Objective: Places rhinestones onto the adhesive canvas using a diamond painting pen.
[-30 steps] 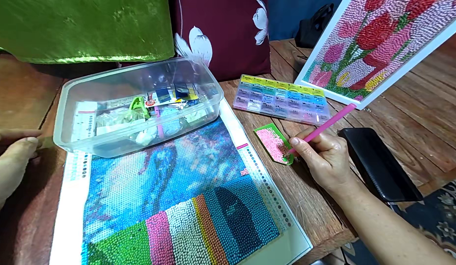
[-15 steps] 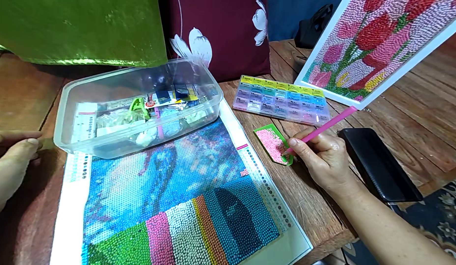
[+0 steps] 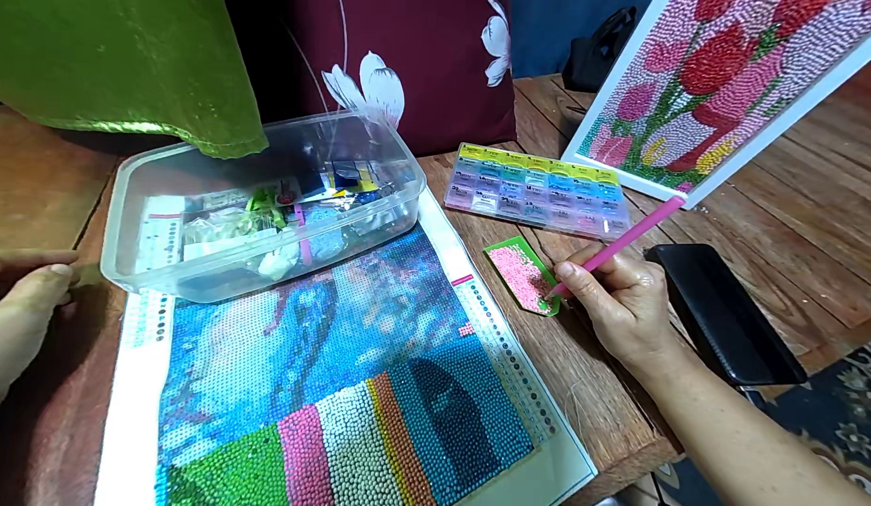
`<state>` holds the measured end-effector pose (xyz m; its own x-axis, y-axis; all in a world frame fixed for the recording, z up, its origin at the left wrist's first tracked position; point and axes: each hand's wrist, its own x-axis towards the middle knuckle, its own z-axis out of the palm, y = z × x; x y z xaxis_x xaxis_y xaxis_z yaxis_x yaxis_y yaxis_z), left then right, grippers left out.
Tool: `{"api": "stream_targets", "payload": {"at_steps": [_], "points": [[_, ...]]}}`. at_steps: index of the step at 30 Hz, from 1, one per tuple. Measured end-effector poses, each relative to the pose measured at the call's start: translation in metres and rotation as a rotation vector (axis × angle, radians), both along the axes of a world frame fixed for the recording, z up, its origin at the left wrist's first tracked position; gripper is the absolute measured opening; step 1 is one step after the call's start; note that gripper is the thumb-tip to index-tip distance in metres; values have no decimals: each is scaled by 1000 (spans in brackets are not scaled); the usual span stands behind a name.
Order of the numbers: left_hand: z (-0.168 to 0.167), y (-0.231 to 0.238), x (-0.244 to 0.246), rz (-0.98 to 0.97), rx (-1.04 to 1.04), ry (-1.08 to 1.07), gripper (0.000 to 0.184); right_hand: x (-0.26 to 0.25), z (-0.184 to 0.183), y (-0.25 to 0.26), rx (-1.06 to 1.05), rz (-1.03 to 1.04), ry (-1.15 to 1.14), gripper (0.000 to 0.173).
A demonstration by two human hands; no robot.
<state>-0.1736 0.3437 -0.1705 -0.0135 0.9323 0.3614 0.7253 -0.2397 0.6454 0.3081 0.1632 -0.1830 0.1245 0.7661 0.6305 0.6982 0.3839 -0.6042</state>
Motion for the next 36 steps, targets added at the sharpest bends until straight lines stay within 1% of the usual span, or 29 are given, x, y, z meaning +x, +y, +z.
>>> {"api": "stream_targets", "payload": {"at_steps": [4, 9, 13, 16, 18, 22, 26, 29, 36], "points": [[3, -2, 1, 4, -7, 20, 31, 0, 0, 0, 8, 3, 5, 20], [1, -3, 0, 7, 22, 18, 26, 1, 0, 1, 15, 1, 12, 20], [10, -10, 5, 26, 0, 82, 28, -2, 3, -1, -9, 9, 113, 15], [5, -2, -6, 13, 46, 127, 32, -9, 8, -1, -27, 25, 212, 14], [-1, 7, -17, -4, 68, 142, 35, -19, 13, 1, -31, 49, 227, 15], [6, 2, -8, 3, 51, 141, 33, -46, 24, 9, -41, 128, 179, 13], [11, -1, -2, 15, 43, 131, 32, -64, 22, 21, -64, 144, 82, 18], [14, -4, 2, 24, 26, 132, 30, -67, 13, 28, -44, 171, 13, 23], [14, -4, 1, 14, 26, 136, 31, -67, 4, 27, -67, 175, -3, 24]]}}
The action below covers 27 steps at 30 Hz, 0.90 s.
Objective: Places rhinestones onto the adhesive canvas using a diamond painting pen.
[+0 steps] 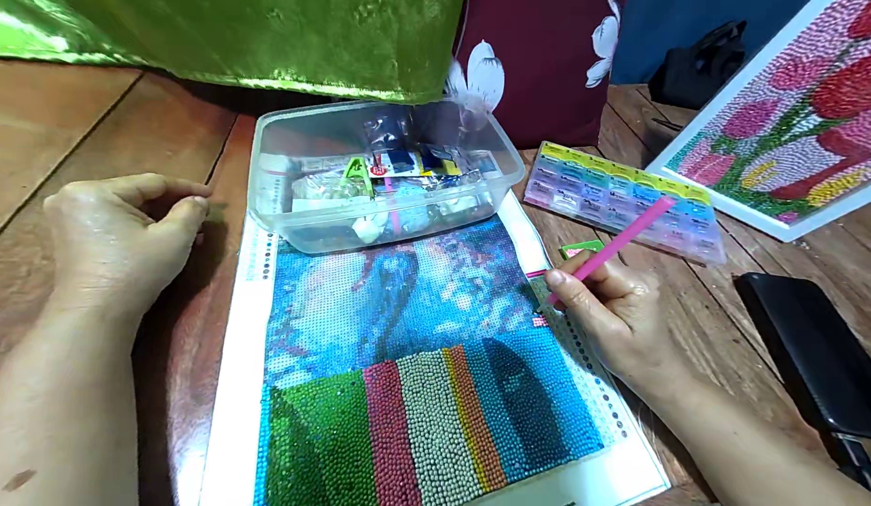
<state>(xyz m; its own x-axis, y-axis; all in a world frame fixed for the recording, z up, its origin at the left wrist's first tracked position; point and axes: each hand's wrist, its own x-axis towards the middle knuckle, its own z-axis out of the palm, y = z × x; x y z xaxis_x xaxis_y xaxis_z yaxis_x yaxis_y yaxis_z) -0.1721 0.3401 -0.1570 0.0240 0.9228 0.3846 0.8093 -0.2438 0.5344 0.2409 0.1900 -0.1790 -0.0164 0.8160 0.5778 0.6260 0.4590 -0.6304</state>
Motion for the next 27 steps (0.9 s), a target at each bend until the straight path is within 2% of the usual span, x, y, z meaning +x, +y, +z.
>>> {"api": "stream_targets", "payload": {"at_steps": [27], "points": [[-8, 9, -11, -10, 2, -17, 33, 4, -1, 0, 15, 29, -28, 26]]}}
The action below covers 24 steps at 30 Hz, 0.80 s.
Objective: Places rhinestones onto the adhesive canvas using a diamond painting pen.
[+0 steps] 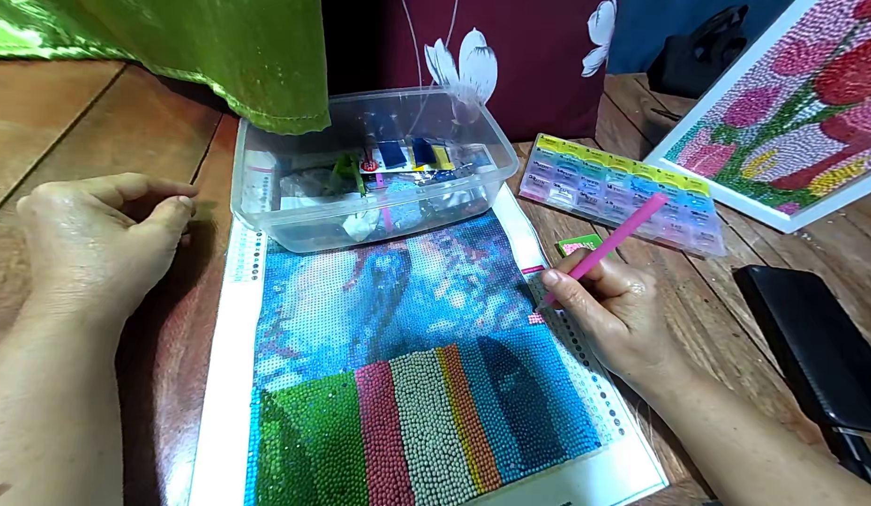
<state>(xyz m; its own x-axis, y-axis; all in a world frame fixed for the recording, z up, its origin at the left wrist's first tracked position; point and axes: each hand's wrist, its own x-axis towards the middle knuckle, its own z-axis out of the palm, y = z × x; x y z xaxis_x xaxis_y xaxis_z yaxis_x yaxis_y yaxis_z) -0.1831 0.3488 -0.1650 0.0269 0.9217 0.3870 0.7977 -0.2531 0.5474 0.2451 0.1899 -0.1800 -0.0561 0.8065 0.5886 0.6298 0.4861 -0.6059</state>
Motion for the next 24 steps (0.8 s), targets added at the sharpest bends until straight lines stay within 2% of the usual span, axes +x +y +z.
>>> {"api": "stream_targets", "payload": {"at_steps": [8, 13, 15, 19, 22, 24], "points": [[1, -1, 2, 6, 8, 8, 34, -1, 1, 0, 23, 19, -44, 27], [2, -2, 1, 3, 17, 15, 34, -9, 3, -2, 147, 60, -237, 32], [8, -7, 9, 8, 19, 19, 31, -11, 2, -2, 159, 71, -245, 32], [28, -24, 31, 53, -7, 10, 24, -1, 2, -4, 38, 55, 41, 22], [30, -22, 29, 41, 38, -53, 24, 3, 6, -4, 58, 20, 295, 13], [34, -23, 27, 39, 108, -156, 24, 3, 6, -3, 109, 7, 347, 12]]}}
